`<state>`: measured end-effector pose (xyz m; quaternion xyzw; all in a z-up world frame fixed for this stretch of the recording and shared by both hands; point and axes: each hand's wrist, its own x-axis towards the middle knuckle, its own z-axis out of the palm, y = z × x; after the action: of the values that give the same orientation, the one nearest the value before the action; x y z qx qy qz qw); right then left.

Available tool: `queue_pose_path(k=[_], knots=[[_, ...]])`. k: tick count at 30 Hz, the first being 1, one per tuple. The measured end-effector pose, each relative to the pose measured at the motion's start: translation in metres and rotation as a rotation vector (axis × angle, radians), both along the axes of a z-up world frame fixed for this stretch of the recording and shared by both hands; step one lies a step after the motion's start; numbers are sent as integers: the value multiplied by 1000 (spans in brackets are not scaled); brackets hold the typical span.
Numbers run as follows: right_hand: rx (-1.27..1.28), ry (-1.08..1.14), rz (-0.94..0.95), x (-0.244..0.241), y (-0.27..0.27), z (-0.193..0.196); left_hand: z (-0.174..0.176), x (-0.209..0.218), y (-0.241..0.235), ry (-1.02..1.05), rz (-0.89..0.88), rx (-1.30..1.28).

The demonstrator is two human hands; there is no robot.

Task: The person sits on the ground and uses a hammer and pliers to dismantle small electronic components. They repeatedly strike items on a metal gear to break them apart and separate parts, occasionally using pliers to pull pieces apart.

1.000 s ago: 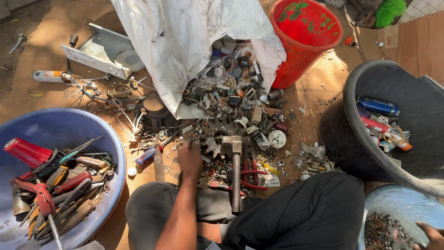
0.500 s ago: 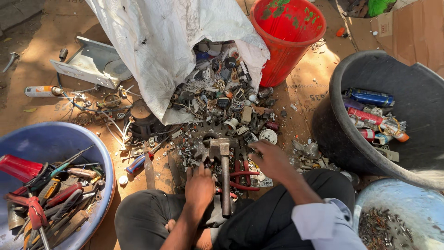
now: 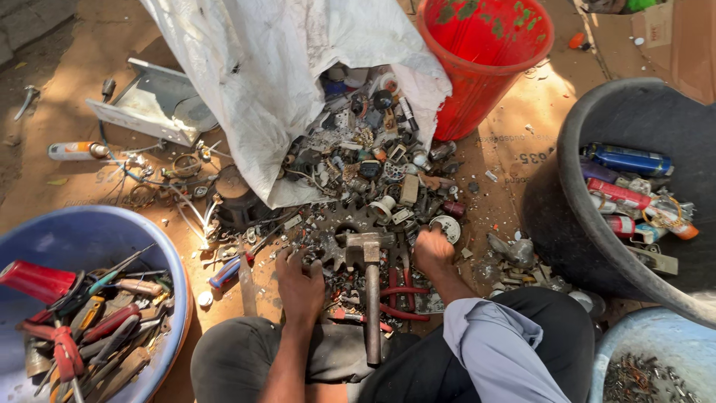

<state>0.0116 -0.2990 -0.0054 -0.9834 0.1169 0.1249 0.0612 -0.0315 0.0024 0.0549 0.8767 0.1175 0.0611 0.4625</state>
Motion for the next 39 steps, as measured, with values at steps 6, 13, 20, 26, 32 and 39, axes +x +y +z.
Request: queue_pose_path(k=[6,13,20,26,32,39], knots=[[-88,4,-1,-2,-10,-17,-32,6,15,62,2,-118],[-70,-92,21,-11,-17,-2,-32,-3,-4,-101,-82,-65],[1236,-124,-647,-14,20,73,28,-11,-18,18,-207,-367],[1746,48,-507,-77,91,83,42,-21,-33,134,-391,-520],[1066,-304,-269,-88,99,63,20,8,11,35,-245,26],[1787,385,-847,-81,111,46,-10,14,16,300,-224,59]])
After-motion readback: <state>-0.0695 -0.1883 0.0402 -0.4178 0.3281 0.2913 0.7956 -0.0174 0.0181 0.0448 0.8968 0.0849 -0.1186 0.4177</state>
